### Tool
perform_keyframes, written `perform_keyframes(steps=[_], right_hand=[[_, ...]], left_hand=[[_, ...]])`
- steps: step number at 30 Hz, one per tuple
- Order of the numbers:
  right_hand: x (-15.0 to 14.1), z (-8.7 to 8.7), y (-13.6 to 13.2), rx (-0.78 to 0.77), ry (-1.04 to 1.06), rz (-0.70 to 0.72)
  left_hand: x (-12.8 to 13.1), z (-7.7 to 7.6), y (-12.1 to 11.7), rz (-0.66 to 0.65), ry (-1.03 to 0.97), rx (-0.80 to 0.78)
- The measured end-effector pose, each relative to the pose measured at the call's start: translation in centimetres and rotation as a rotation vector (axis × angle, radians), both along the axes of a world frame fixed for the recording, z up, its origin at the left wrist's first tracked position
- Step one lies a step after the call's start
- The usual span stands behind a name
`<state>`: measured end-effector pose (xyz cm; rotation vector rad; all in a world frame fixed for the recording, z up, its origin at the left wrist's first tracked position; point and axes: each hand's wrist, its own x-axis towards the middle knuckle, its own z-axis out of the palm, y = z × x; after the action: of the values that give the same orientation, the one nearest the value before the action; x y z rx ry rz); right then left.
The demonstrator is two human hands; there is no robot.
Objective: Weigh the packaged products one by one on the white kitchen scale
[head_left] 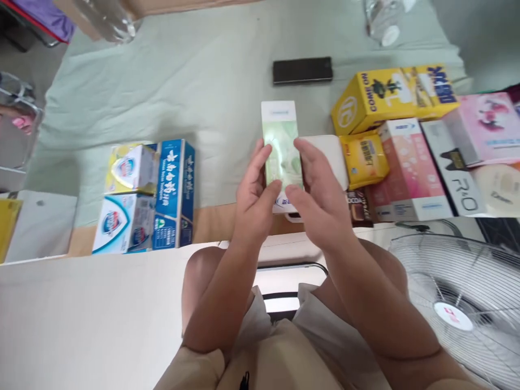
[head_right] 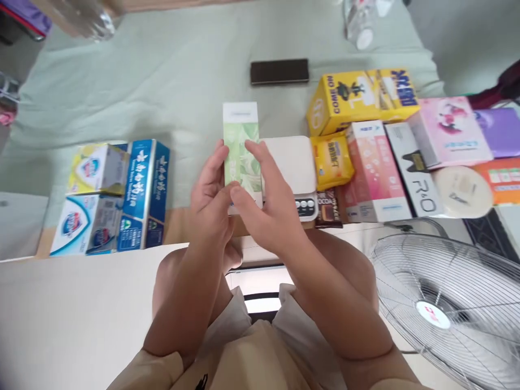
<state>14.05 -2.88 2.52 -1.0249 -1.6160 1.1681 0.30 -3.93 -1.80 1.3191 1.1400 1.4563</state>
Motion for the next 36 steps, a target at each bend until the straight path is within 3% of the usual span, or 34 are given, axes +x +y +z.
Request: perform_keyframes(steps=[3, 10, 20, 28, 32, 36], right_hand=[[2.2, -1.6, 0.6, -0.070, 0.004, -0.031], [4.4, -1.2, 0.8, -0.105, 0.043, -0.016], [6.8, -0.8, 1.6, -0.049, 0.116, -0.276], [5.5, -0.8, 1.7, -0.224, -0.020, -0.167], [4.2, -0.4, 2.1, -0.260, -0.079, -0.171], [4.7, 1.0, 1.6, -0.235, 0.007, -0.187]], left_hand=[[2.0, -1.1, 1.2, -0.023, 0.027, -0.070], [5.0, 0.3, 0.9, 0.023, 0.270, -0.094], [2.4, 0.5, 0.8, 0.274, 0.164, -0.055], [3.1, 1.5, -0.2, 0.246, 0.500, -0.006], [3.8, 1.2, -0.7, 0.135, 0.519, -0.032], [5.2, 2.0, -1.7, 0.029, 0.487, 0.169]])
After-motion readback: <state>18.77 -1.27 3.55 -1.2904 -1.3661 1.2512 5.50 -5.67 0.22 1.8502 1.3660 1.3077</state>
